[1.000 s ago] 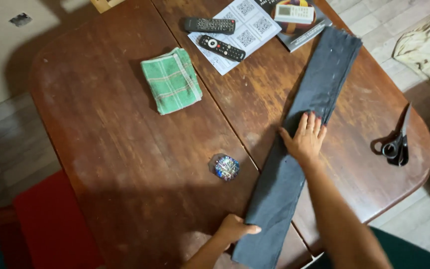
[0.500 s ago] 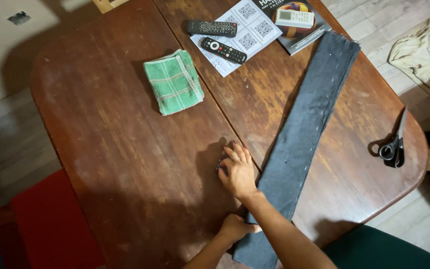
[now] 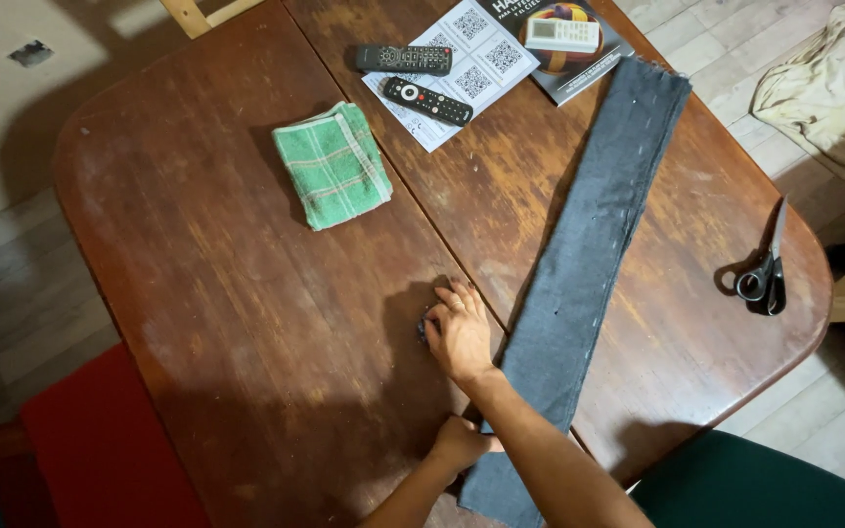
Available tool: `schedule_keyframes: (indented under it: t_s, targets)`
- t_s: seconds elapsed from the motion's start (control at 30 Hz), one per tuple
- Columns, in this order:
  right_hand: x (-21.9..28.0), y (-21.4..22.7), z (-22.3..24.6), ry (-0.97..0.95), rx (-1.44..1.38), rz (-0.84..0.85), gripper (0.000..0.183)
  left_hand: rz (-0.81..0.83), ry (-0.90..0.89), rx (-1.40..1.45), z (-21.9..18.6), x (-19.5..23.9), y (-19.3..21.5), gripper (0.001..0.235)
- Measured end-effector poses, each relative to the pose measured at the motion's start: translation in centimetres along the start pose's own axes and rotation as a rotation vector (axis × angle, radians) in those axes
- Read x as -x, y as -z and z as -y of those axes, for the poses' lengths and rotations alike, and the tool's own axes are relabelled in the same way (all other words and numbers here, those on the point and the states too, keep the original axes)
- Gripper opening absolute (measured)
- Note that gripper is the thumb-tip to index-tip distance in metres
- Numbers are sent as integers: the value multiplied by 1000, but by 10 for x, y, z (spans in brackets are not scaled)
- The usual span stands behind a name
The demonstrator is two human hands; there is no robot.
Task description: Pinning a long strip of denim fabric and then cutting it with scissors on a wooden table.
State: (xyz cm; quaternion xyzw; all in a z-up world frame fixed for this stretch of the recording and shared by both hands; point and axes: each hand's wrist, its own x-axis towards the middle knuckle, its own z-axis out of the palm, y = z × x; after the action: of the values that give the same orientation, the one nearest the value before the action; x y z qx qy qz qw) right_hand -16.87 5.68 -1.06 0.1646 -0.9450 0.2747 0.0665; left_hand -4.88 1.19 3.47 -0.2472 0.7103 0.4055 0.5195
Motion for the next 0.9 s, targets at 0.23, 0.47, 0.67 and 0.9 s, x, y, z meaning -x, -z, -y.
schedule_keyframes:
  t_s: [0.23,0.47,0.67,0.9]
  targets:
    - [9,7,-14,-127,-503,-148,3,-29,27,82,11,-13,-7,40]
    - [11,54,-6,-674,-1455,-118,14,-51,-116,99,31,-43,-16,62]
    - [45,91,-27,-923,-1754,-43,17,-54,-79,57,33,-52,-20,61]
    - [63,98,-32,-946,-1809,9,23,-58,-111,186,32,-44,-22,60]
